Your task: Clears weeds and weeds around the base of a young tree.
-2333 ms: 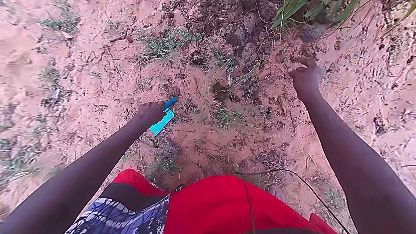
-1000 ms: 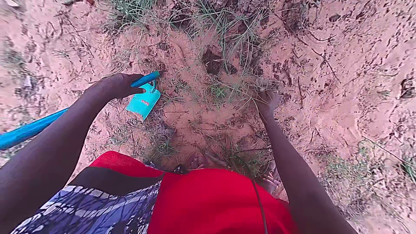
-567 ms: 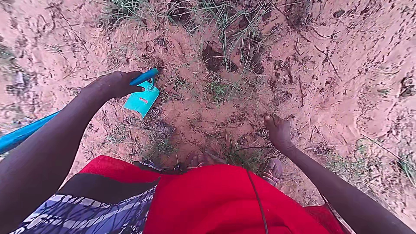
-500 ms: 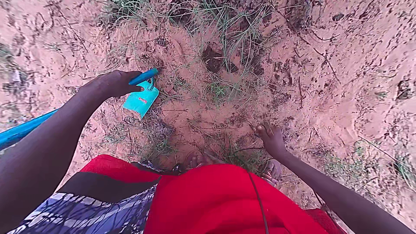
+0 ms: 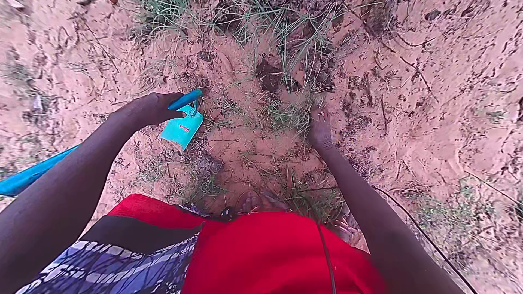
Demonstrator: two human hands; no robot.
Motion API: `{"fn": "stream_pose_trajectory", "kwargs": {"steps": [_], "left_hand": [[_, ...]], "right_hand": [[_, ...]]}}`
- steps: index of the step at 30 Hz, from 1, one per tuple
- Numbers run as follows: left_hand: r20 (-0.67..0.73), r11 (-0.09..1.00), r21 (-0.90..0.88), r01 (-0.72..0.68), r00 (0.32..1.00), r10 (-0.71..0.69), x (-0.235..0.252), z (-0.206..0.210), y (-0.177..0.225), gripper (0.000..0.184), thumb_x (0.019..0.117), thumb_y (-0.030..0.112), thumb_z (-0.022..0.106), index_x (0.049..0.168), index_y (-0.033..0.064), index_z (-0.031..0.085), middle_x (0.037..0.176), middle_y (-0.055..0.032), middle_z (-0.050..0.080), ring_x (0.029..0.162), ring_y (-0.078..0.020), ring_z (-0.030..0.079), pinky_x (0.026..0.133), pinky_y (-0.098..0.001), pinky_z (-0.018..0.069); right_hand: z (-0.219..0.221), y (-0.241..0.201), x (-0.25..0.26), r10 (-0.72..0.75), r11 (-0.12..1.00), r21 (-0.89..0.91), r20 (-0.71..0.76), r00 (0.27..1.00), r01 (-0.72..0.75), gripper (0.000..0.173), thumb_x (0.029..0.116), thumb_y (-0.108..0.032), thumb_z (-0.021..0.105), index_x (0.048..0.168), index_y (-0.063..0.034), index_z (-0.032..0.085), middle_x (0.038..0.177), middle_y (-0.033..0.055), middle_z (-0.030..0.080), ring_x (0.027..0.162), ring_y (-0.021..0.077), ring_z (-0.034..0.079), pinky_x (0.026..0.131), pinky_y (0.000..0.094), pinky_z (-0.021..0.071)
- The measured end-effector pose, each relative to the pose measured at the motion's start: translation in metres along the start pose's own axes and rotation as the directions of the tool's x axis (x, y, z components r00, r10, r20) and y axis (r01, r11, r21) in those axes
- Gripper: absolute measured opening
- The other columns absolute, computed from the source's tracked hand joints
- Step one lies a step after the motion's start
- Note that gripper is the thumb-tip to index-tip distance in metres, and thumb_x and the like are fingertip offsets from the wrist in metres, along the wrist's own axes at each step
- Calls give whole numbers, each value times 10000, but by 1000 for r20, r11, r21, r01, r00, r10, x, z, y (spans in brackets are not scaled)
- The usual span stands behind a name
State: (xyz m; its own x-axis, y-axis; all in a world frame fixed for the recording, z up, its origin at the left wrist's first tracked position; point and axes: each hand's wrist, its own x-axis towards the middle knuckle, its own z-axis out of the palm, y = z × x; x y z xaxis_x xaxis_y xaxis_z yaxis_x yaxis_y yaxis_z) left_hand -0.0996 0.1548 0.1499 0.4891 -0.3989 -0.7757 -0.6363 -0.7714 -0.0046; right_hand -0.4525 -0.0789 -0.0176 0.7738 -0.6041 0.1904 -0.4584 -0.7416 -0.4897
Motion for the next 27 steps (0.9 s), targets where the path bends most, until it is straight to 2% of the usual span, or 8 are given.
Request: {"fn": "stream_pose_trajectory", "kwargs": {"steps": [2,5,9,12,14,17,21,27], "left_hand": [[-62,995,-22,-98,993,96,20,11,-24,509,1011,249,649,1474,113,487,1100,-333,644,869,-503,653,732,-674,503],[-48,997,-35,-67,997,65,-4,2,-1,494,1017,209,639,1471,81,490,1155,-326,645,968,-496,655,826,-660,497],[-68,995,-103,15,997,-22,-56,-6,46,464,1025,131,616,1468,54,504,1244,-266,643,1085,-411,649,919,-525,488],[-37,997,-71,6,999,-9,-47,-7,39,471,1035,155,603,1485,74,491,1288,-261,628,1150,-403,633,972,-529,470],[-59,996,-29,-79,995,77,-6,4,0,485,1024,221,627,1471,92,489,1129,-306,649,895,-453,661,768,-601,519],[-42,996,-28,-85,996,84,22,12,-26,520,1011,267,636,1484,135,467,1053,-325,642,786,-477,641,688,-639,508],[-44,994,-27,-110,993,109,23,10,-26,506,1001,252,655,1458,105,494,1104,-330,648,958,-524,644,810,-703,479],[-43,993,-80,-84,996,80,21,8,-20,506,1002,216,663,1470,122,495,1138,-336,638,982,-530,633,818,-706,473]], "right_hand": [[-9,-5,10,194,978,62,70,979,-198,364,905,44,625,1253,147,604,1209,362,653,1201,543,606,1046,619,462],[-11,-11,25,418,861,301,41,907,-410,307,990,-29,536,1242,136,596,1021,311,701,978,432,708,886,588,537],[-8,6,40,584,531,652,180,792,-540,253,1094,-201,451,1071,23,567,686,-34,447,558,46,437,589,261,449],[-25,22,26,597,563,525,275,753,-638,321,1094,-221,473,1166,60,611,816,80,563,685,154,526,722,403,492],[-44,37,16,561,653,430,279,780,-623,315,1101,-232,461,1160,44,601,792,68,538,659,154,517,717,412,500],[-76,36,21,551,666,428,271,789,-612,262,1093,-209,465,1124,14,597,696,-18,432,558,81,413,598,311,424],[-118,-20,-36,532,660,374,380,757,-651,205,1077,-170,460,940,-56,562,577,-83,368,479,19,381,515,215,374],[-138,28,-35,392,918,-4,145,908,-396,536,885,-325,803,1138,108,616,845,266,659,776,415,655,729,609,494]]}}
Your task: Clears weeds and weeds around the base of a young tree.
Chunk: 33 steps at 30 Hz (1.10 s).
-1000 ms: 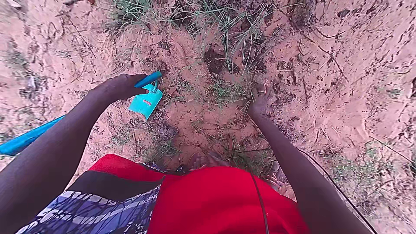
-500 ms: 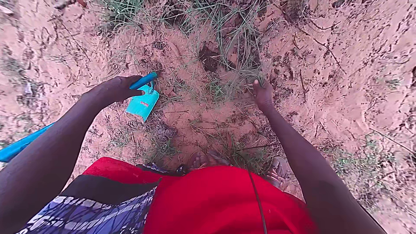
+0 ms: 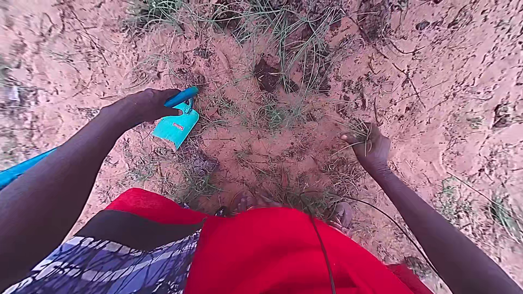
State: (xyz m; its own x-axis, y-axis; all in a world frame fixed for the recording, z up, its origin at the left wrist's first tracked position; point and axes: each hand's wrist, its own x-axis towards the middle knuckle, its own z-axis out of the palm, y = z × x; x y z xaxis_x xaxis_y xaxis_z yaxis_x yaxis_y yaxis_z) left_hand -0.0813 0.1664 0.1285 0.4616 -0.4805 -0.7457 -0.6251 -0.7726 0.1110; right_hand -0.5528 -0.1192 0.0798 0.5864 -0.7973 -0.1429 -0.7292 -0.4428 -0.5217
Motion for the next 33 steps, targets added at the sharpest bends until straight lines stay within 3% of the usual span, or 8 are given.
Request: {"fn": "stream_pose_trajectory", "kwargs": {"steps": [5,9,11,14,20,25,28,33], "left_hand": [[-4,999,39,-26,1000,27,3,-1,-2,508,1002,220,662,1468,112,492,1128,-336,641,956,-529,639,792,-693,484],[5,1000,-1,-22,1000,22,0,-1,-2,515,1011,207,653,1484,101,480,1159,-346,628,973,-528,635,804,-693,483],[-3,999,6,-33,999,33,0,0,-5,510,1012,227,654,1479,109,486,1170,-339,632,1001,-529,637,829,-702,482],[-9,999,13,-51,999,51,2,0,-6,513,1004,236,668,1469,103,497,1193,-332,631,1050,-531,629,871,-714,465],[12,1000,6,-23,1000,23,-3,-2,-1,507,1013,250,652,1474,126,482,1150,-321,633,901,-494,647,762,-659,504],[10,999,12,-32,999,32,0,1,-5,514,1012,260,655,1473,118,478,1141,-324,633,884,-491,653,753,-654,514],[13,999,-23,-22,1000,22,0,-1,0,511,1013,214,656,1478,101,474,1149,-338,625,877,-499,648,747,-659,512],[11,999,15,-44,999,44,2,1,-3,504,1016,246,652,1471,115,478,1147,-330,629,888,-500,651,750,-666,511]], "right_hand": [[3,-32,61,160,986,-65,73,984,-156,484,896,-140,802,1291,82,631,1343,351,550,1226,516,560,1015,675,432],[45,-39,76,-115,978,-171,43,993,120,245,975,47,523,1153,80,688,1261,332,632,1208,521,596,1012,654,449],[60,-40,76,-214,969,-113,65,975,220,326,993,28,526,1287,29,669,1248,329,657,1209,531,608,1013,668,458],[79,-35,73,-160,981,97,-57,985,165,251,963,-47,616,1168,89,664,1022,323,707,965,486,704,858,654,516],[58,-25,36,173,978,106,90,981,-182,283,1080,-136,516,1197,100,620,1023,346,664,979,512,657,884,695,462],[19,6,-33,-39,999,-21,181,983,44,226,953,-90,597,1022,119,650,818,291,667,781,429,677,719,607,488],[33,1,-16,-78,997,-13,184,980,82,288,917,-146,735,1047,101,667,892,306,680,861,487,676,771,667,487],[102,-34,6,-74,993,-72,270,960,97,258,982,-79,659,1199,59,686,1246,323,630,1073,519,655,878,690,511]]}}
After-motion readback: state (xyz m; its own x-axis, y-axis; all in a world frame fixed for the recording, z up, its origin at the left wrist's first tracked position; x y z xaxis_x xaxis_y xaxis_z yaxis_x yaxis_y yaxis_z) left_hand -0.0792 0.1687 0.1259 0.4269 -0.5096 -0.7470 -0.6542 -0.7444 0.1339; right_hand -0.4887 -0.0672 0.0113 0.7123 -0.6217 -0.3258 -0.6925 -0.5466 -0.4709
